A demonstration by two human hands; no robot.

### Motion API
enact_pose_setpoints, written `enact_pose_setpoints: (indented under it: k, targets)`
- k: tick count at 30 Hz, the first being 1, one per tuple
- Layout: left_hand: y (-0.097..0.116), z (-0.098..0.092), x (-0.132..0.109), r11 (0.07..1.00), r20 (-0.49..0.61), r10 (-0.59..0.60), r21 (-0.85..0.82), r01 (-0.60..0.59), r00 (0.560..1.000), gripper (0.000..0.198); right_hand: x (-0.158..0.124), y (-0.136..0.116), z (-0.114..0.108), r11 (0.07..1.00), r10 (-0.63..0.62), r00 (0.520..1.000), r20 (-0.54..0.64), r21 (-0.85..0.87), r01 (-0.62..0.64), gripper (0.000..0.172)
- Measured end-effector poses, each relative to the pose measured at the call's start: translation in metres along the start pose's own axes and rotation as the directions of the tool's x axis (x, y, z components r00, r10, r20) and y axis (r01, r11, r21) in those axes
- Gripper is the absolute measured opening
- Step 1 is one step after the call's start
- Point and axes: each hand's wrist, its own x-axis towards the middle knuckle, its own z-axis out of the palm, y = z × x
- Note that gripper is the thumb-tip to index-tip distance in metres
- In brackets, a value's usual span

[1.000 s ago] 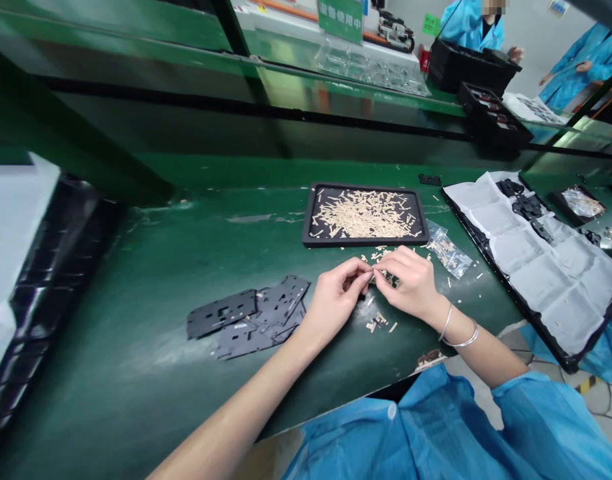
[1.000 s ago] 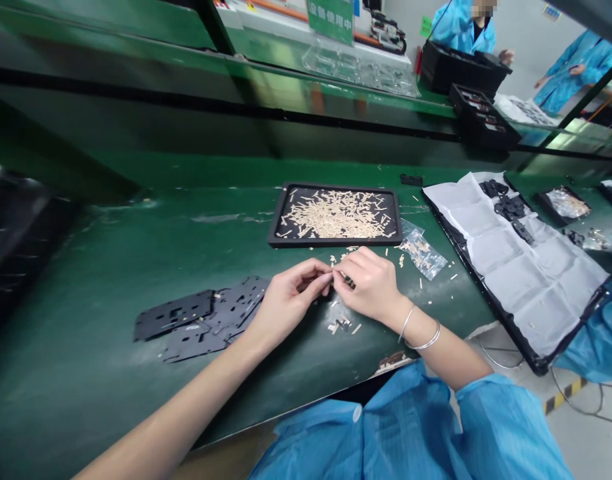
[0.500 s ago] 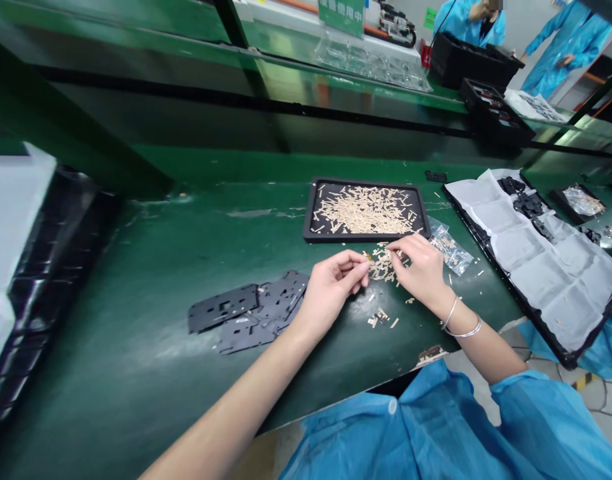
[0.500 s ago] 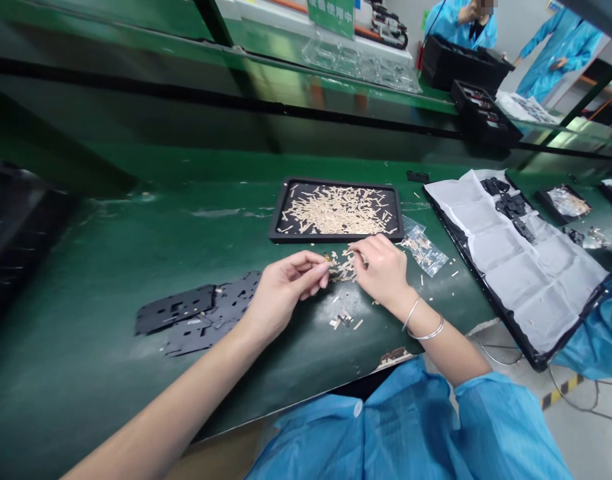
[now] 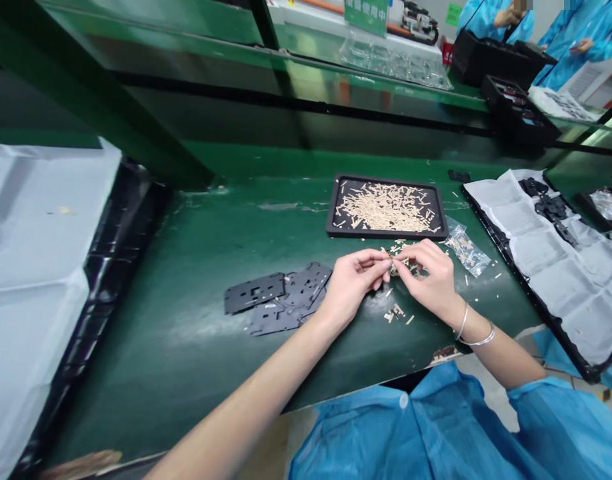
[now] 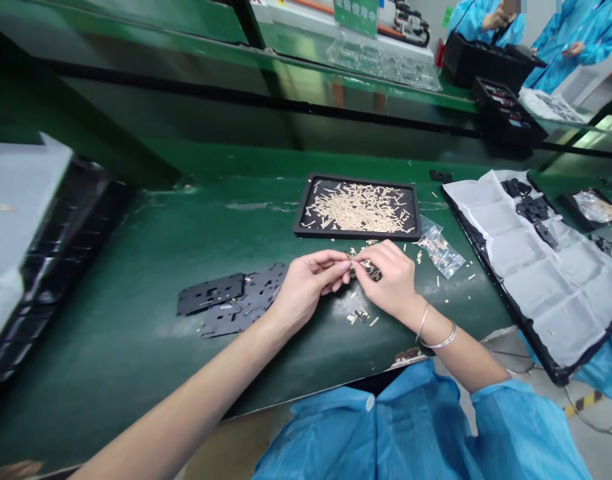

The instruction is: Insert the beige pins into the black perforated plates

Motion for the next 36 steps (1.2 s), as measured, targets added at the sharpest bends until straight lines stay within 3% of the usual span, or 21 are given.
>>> enact_pose_setpoints:
  k: [4,6,8,11,13,18,30,36]
  targets:
    - [0.001,0.001,-0.001,0.987,0.048,0.094,0.125,-0.1,0.994,0.02,0.002,-0.001,-0.001,0.945,0.276,0.958,0.078,0.16,-0.285,0.009]
    - [0.002,0.001,-0.002,0.977,0.065,0.122,0.169,-0.132,0.99,0.018,0.001,0.0,0.0,0.936,0.305,0.95,0.073,0.162,-0.313,0.008]
    - [0.003,0.0,-0.002,0.965,0.07,0.15,0.207,-0.162,0.986,0.016,0.001,0.001,0.001,0.969,0.227,0.973,0.026,0.089,-0.229,0.01]
    - [0.004,-0.001,-0.003,0.943,0.071,0.196,0.261,-0.208,0.978,0.015,-0.001,0.002,0.003,0.998,0.007,1.0,-0.003,-0.06,-0.007,0.018]
    - [0.004,-0.003,-0.002,0.92,0.068,0.222,0.316,-0.232,0.973,0.014,-0.002,0.004,0.005,0.986,-0.098,0.995,0.013,-0.135,0.099,0.021]
    - [0.001,-0.006,0.002,0.848,0.067,0.269,0.456,-0.27,0.961,0.018,-0.002,0.011,0.01,0.929,-0.225,0.971,0.075,-0.284,0.237,0.024]
    - [0.008,-0.005,0.001,0.753,0.023,0.153,0.645,-0.131,0.988,0.036,-0.004,0.022,0.019,0.876,-0.291,0.946,0.146,-0.357,0.325,0.027]
    - [0.013,-0.005,0.002,0.779,0.047,0.149,0.61,-0.146,0.988,0.031,0.0,0.018,0.018,0.917,-0.244,0.969,0.036,-0.315,0.243,0.024]
